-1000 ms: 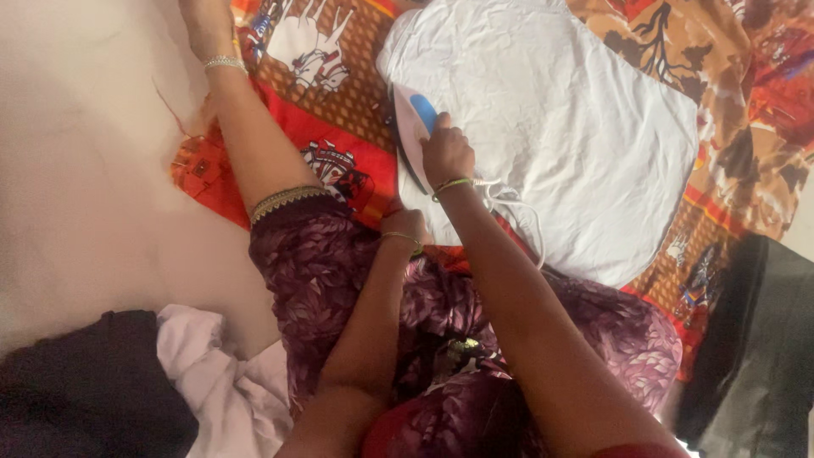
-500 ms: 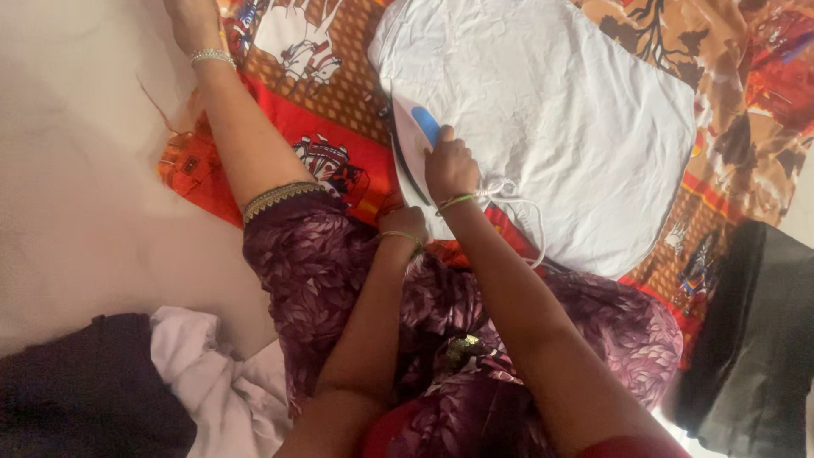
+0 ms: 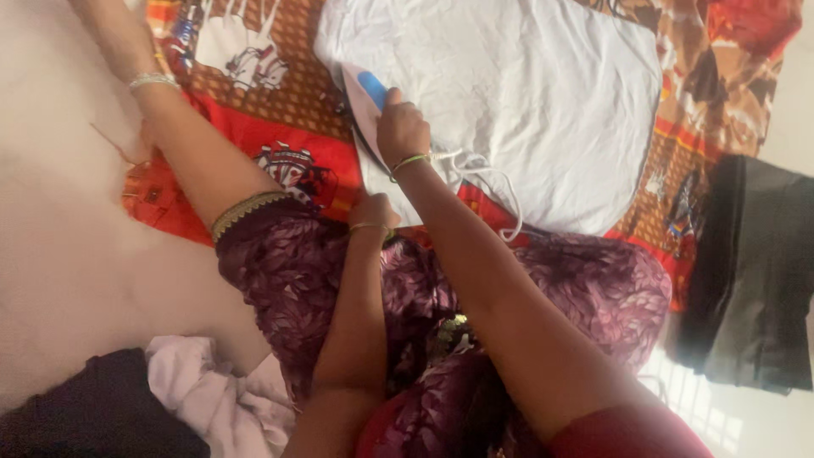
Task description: The person irons a white shirt laid out on a patterned mat on the floor. They use a blue and white electric iron, moving it back and forth across the fabric to smooth out wrinkles. The person occasionally adjusts the shirt with their left hand while ironing with their right.
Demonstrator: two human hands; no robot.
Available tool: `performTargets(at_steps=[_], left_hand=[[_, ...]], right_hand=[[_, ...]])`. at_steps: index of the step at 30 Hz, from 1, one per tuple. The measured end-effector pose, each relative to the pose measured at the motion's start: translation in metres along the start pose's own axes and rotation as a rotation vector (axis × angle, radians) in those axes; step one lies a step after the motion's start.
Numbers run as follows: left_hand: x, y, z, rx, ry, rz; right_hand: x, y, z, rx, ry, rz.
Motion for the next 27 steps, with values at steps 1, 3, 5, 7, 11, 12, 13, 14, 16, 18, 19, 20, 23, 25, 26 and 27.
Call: performTargets(at_steps=[1,3,5,7,11,12,13,14,16,18,19,20,23,25,26,27], left_hand=[[0.004,0.003,0.004,-0.018,-0.001,0.002],[0.011,0.008,0.01,-0.044,-0.002,0.009],[0.015,0.011,0.012,-0.087,0.002,0.016],[0.019,0.015,0.014,-0.12,-0.008,0.026],[0.03,0.022,0.018,-0.188,-0.019,0.042],[0.032,0.026,0.02,-0.21,-0.019,0.045],[0.035,0.028,0.024,-0.219,-0.026,0.05],[0.038,0.033,0.026,-0.243,-0.012,0.047],[0.041,0.041,0.03,-0.253,0.009,0.075],[0.045,0.043,0.029,-0.262,0.028,0.105],[0.045,0.041,0.029,-0.271,0.029,0.124],[0.044,0.038,0.027,-0.279,0.03,0.142],[0.047,0.026,0.026,-0.272,-0.013,0.236],[0.05,0.019,0.024,-0.323,-0.098,0.285],[0.051,0.016,0.023,-0.35,-0.132,0.303],[0.052,0.014,0.023,-0.35,-0.125,0.31]], right_hand=[[-0.003,-0.007,0.001,0.008,-0.006,0.006],[-0.009,-0.017,-0.003,0.016,-0.02,0.01],[-0.015,-0.027,-0.009,0.014,-0.009,-0.026],[-0.026,-0.035,-0.017,0.049,0.045,-0.044],[-0.094,-0.047,-0.047,0.211,0.291,0.065],[-0.118,-0.053,-0.055,0.259,0.365,0.119],[-0.145,-0.058,-0.069,0.144,0.403,0.172],[-0.176,-0.065,-0.084,0.029,0.438,0.224],[-0.254,-0.079,-0.12,-0.183,0.57,0.25],[-0.337,-0.112,-0.162,-0.433,0.714,0.224],[-0.375,-0.133,-0.186,-0.604,0.898,0.118],[-0.417,-0.154,-0.205,-0.679,0.947,0.19],[-0.512,-0.233,-0.248,-0.937,1.094,0.267],[-0.553,-0.294,-0.265,-1.067,1.044,0.362],[-0.569,-0.324,-0.273,-1.123,1.012,0.414],[-0.582,-0.353,-0.278,-1.17,0.983,0.465]])
Point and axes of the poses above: each hand's wrist, its own y-axis towards the middle knuckle, its own z-axis out of the palm, x = y × z, the point moved 5 cm from there along y, towards the middle knuckle, and after that the axes turned 10 degrees about -y, right-handed, at the moved point
